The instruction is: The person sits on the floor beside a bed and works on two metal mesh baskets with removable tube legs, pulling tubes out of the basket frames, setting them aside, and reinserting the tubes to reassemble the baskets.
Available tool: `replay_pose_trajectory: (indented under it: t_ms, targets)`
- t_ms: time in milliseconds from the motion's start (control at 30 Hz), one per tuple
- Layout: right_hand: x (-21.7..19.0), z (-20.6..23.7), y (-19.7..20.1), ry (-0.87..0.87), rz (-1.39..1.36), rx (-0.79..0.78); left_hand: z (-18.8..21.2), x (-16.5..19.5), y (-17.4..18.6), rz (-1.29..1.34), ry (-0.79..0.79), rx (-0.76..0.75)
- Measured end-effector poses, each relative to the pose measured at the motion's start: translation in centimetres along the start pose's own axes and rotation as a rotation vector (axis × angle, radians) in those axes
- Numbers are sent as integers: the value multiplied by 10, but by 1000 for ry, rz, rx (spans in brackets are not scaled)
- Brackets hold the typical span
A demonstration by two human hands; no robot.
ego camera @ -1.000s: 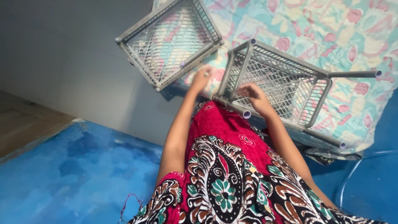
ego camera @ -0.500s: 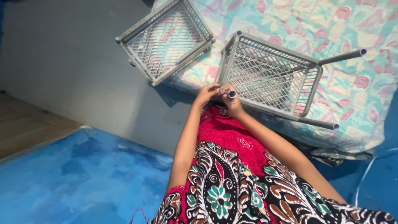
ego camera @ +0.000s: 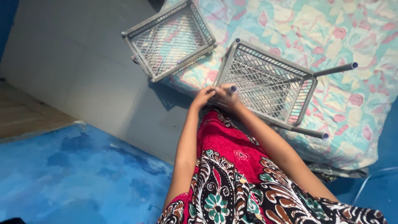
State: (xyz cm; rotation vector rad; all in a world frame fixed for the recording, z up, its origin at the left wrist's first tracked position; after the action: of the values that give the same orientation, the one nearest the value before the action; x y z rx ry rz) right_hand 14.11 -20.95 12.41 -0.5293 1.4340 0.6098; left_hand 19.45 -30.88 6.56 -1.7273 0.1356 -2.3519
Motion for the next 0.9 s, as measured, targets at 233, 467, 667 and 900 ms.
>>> replay_pose_trajectory:
  t_ms: [233, 467, 667, 900]
  targets:
    - [-28, -29, 35, 120, -784, -22, 0, -3, 1, -238, 34, 133]
    - [-39, -64, 37, 105, -997, 101, -9, 44, 10, -214, -203, 257]
    - [-16, -106, 11, -30, -1247, 136, -26, 64, 47, -438, -123, 271]
    - [30, -146, 16, -342, -561, 404, -67, 61, 154, -802, -218, 432]
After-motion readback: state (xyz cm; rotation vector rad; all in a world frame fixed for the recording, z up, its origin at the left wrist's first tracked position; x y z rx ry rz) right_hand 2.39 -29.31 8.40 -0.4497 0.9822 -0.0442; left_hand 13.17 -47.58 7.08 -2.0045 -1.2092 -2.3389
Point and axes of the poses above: each hand's wrist, its own z-axis away from the middle knuckle, its own y-axis out of the back of the hand, x = y × z, the point moved 7 cm from there along -z, towards the middle knuckle, and after that the axes turned 4 degrees about -z, right-handed, at the moved point
